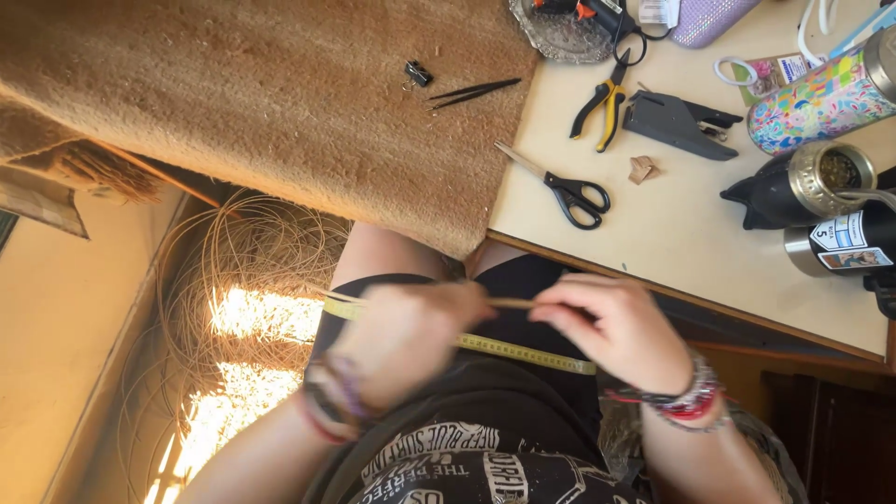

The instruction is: Measure and cut wicker strips for basket weaving using a measuring tape and scissors

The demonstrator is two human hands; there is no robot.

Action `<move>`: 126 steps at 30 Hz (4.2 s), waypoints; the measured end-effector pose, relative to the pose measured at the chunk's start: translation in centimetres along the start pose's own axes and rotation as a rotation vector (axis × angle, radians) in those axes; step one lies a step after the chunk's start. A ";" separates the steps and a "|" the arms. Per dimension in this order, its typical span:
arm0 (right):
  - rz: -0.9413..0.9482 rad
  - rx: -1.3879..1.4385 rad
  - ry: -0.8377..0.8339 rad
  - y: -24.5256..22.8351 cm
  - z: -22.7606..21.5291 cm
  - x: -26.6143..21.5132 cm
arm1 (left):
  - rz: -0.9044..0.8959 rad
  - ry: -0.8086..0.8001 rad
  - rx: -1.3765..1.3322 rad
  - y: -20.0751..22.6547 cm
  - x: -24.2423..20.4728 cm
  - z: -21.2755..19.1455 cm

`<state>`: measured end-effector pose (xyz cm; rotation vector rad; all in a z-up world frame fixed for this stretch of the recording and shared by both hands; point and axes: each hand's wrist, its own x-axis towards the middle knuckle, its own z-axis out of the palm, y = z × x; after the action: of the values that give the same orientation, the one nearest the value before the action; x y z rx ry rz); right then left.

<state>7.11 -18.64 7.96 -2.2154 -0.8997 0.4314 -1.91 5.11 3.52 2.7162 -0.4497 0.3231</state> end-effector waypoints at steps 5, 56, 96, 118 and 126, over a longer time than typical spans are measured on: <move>0.207 -0.011 0.078 4.4 -2.9 -3.3 | -0.111 0.105 0.320 -8.4 -2.9 -1.8; 0.153 0.405 -0.180 -1.0 10.8 10.0 | -0.129 0.046 -0.079 -8.8 -5.7 -1.4; 0.366 0.034 0.420 9.2 2.7 -9.6 | 0.119 -0.364 -0.810 0.8 3.4 5.0; 0.239 0.338 0.209 8.7 6.3 -5.3 | 0.028 -0.329 -0.715 1.7 4.0 3.3; 0.509 0.375 0.386 15.1 5.3 -9.3 | -0.170 -0.322 -0.670 -4.7 1.5 1.2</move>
<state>4.94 -30.47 -6.09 -2.0525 -0.0353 0.3483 1.30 8.42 1.35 2.1200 -0.3290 -0.2759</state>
